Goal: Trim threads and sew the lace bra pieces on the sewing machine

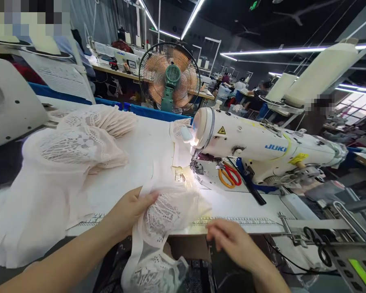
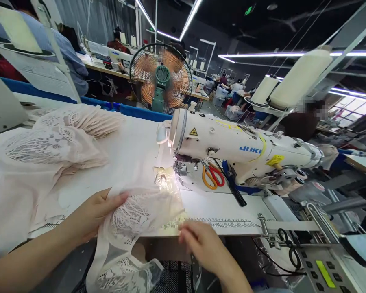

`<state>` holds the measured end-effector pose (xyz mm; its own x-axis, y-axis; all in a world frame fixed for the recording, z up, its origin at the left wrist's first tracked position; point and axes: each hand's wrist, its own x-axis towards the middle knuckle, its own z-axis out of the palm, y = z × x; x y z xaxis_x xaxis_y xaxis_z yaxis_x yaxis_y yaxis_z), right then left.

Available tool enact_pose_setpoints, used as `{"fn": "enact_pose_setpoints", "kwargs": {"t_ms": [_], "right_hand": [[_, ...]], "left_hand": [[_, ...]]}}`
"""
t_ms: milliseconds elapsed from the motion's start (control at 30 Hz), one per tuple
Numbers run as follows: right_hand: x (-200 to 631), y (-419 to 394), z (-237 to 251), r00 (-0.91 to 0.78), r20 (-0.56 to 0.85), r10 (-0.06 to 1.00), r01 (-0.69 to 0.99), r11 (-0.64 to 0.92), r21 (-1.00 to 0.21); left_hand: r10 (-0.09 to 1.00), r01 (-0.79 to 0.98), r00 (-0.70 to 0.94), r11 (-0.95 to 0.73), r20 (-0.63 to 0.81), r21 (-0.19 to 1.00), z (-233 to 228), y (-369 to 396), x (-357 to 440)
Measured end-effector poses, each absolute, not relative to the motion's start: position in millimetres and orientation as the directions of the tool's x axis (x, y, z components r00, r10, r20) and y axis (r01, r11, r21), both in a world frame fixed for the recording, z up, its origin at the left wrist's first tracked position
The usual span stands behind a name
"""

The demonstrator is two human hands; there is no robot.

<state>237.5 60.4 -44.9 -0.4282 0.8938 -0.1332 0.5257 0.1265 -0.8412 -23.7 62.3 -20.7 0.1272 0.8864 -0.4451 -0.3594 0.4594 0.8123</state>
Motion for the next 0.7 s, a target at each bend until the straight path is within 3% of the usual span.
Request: {"fn": "enact_pose_setpoints", "kwargs": {"t_ms": [100,167,333,500,700], "right_hand": [[225.4,83.8,-36.7,-0.319,-0.040,0.947,0.511,0.137,-0.849],[213.0,95.6,-37.4,-0.416,-0.082,0.906,0.427,0.115,-0.897],[194.0,110.1,-55.4,-0.550,-0.235,0.801,0.250,-0.110,-0.962],[198.2,115.5,-60.0,-0.588,-0.181,0.788,0.252,-0.034,-0.967],[199.4,122.3,-56.6,-0.642,-0.168,0.748,0.300,0.044,-0.953]], "left_hand": [[0.885,-0.268,0.162,0.466,-0.437,0.843,-25.1,63.8,-18.2],[0.878,-0.209,0.173,0.476,-0.447,0.854,-28.1,65.7,-14.4],[0.877,0.045,0.219,0.429,-0.428,0.902,-32.8,72.2,-10.2],[0.882,0.388,0.280,0.257,-0.379,0.885,-33.0,87.5,-6.2],[0.782,0.427,0.403,0.300,-0.477,0.853,-30.8,105.2,5.1]]}}
